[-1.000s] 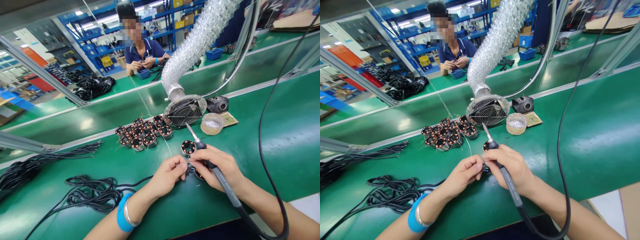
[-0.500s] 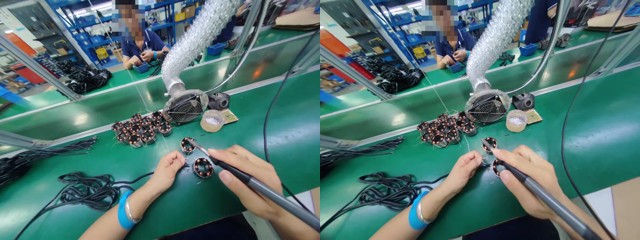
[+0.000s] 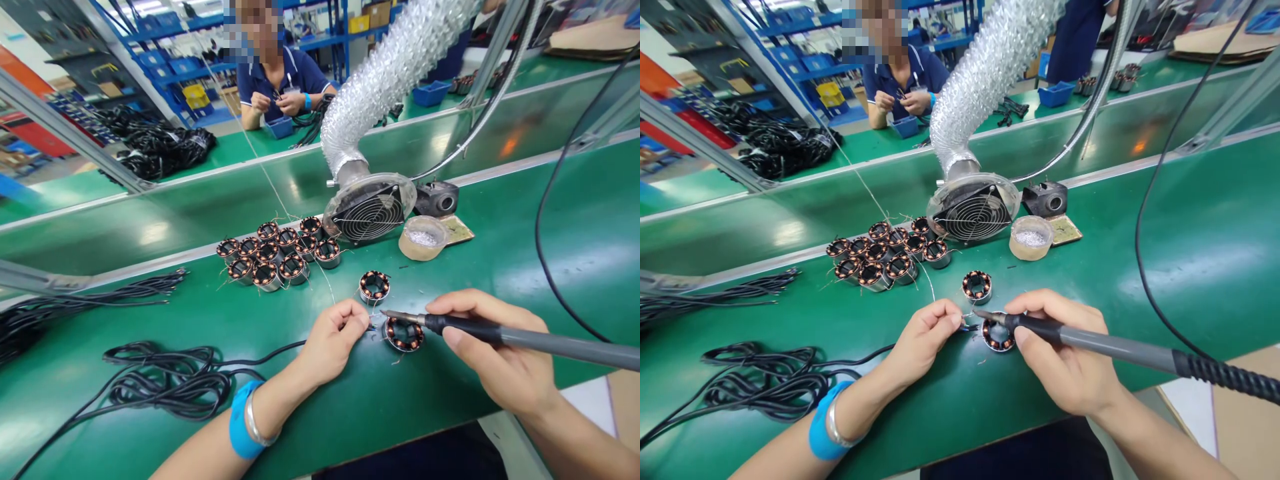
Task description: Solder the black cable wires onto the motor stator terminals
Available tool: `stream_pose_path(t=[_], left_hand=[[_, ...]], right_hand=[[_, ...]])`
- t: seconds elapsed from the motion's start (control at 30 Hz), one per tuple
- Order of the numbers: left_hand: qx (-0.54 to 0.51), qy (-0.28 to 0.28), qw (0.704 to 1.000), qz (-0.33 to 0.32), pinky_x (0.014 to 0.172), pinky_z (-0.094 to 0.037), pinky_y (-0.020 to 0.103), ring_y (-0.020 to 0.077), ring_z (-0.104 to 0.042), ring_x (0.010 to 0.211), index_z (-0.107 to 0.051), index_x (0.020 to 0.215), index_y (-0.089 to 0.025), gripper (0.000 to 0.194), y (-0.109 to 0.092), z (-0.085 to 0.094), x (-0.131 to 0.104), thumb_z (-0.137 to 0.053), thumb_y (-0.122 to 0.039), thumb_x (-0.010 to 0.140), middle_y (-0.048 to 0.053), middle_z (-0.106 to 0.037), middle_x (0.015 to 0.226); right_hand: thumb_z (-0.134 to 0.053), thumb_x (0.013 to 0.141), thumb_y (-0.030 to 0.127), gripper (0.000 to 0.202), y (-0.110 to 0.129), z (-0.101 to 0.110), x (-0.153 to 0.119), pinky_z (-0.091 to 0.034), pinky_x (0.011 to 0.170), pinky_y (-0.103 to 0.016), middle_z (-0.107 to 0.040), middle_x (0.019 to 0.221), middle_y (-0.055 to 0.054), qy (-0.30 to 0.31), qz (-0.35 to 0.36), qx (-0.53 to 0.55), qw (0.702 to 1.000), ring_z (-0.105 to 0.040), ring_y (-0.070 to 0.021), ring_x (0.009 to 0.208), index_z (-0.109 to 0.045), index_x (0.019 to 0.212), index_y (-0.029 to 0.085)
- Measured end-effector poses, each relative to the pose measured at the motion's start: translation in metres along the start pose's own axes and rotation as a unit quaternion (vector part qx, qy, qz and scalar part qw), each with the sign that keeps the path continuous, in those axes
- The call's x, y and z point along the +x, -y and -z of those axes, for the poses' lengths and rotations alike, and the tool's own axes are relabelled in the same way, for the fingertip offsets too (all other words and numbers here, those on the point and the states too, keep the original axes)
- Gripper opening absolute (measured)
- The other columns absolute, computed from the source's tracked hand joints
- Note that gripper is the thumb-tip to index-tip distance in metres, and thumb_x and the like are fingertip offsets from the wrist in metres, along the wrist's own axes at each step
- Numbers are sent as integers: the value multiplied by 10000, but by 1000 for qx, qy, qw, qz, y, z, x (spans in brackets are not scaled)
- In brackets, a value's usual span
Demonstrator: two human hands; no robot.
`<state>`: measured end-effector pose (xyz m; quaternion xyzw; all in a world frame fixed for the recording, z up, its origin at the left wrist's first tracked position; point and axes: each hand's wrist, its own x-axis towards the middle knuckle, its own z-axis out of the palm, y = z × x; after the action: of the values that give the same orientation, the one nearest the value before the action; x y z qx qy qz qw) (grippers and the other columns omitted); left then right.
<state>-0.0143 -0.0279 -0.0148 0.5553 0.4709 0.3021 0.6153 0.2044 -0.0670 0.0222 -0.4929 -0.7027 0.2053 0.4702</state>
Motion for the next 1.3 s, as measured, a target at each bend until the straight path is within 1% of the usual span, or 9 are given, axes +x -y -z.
stream_pose_path(t=[0.13,0.27,0.37,0.5,0.7,0.83,0.93,1.07,1.3], left_hand=[[8,2,1000,-5,576,-283,232,105,-329,597,-522,715,-178,245,-1,0,0,-543,-394,829,-49,-397,628],[8,0,1000,-8,584,-291,233,107,-345,609,-522,717,-175,234,-3,0,-1,-535,-377,836,-44,-409,638],[12,0,1000,-6,581,-286,234,106,-343,606,-522,719,-174,234,-3,0,-1,-533,-374,840,-45,-406,635],[16,4,1000,-12,584,-285,235,107,-344,611,-527,726,-171,245,-1,0,0,-532,-382,850,-45,-410,638],[21,9,1000,-11,578,-282,236,109,-337,605,-537,731,-171,246,1,0,0,-539,-384,855,-50,-393,623],[23,10,1000,-13,584,-290,237,110,-345,610,-538,738,-170,243,0,0,0,-537,-381,857,-47,-407,632],[23,11,1000,-15,590,-293,237,110,-347,614,-530,734,-170,243,0,0,0,-531,-378,859,-46,-409,638],[21,12,1000,-14,587,-290,238,110,-339,611,-527,731,-172,234,0,0,-1,-534,-370,857,-49,-392,629],[23,12,1000,-17,594,-288,240,109,-343,618,-530,735,-171,220,2,0,-1,-536,-355,855,-46,-403,642]], right_hand=[[-564,852,162,131,3,-1,1,-470,471,-215,-702,720,18,16,-15,4,1000,-644,-139,570,-651,921,233],[-550,855,158,137,5,-1,2,-459,482,-192,-691,710,37,20,-5,14,1000,-626,-110,561,-641,915,241],[-558,853,160,140,6,-3,2,-476,523,-182,-694,743,39,20,7,10,1000,-637,-100,597,-640,932,241],[-557,850,160,142,10,-4,2,-481,562,-187,-671,756,31,27,36,5,999,-612,-85,609,-640,948,221],[-532,824,102,188,20,-8,-2,-445,519,-228,-600,686,10,29,100,-5,995,-520,-88,540,-633,968,167],[-544,803,69,238,19,-9,-6,-449,518,-258,-631,730,-25,26,139,-22,990,-518,-111,564,-629,1011,151],[-557,794,52,255,18,-9,-8,-444,516,-267,-637,756,-36,21,133,-22,991,-512,-116,575,-629,1020,146],[-556,785,53,259,19,-7,-8,-402,484,-264,-609,718,-25,-12,133,1,991,-484,-110,554,-637,1016,138],[-558,783,44,260,19,-5,-5,-416,483,-252,-630,740,-29,-8,137,-4,990,-503,-106,563,-634,1017,128]])
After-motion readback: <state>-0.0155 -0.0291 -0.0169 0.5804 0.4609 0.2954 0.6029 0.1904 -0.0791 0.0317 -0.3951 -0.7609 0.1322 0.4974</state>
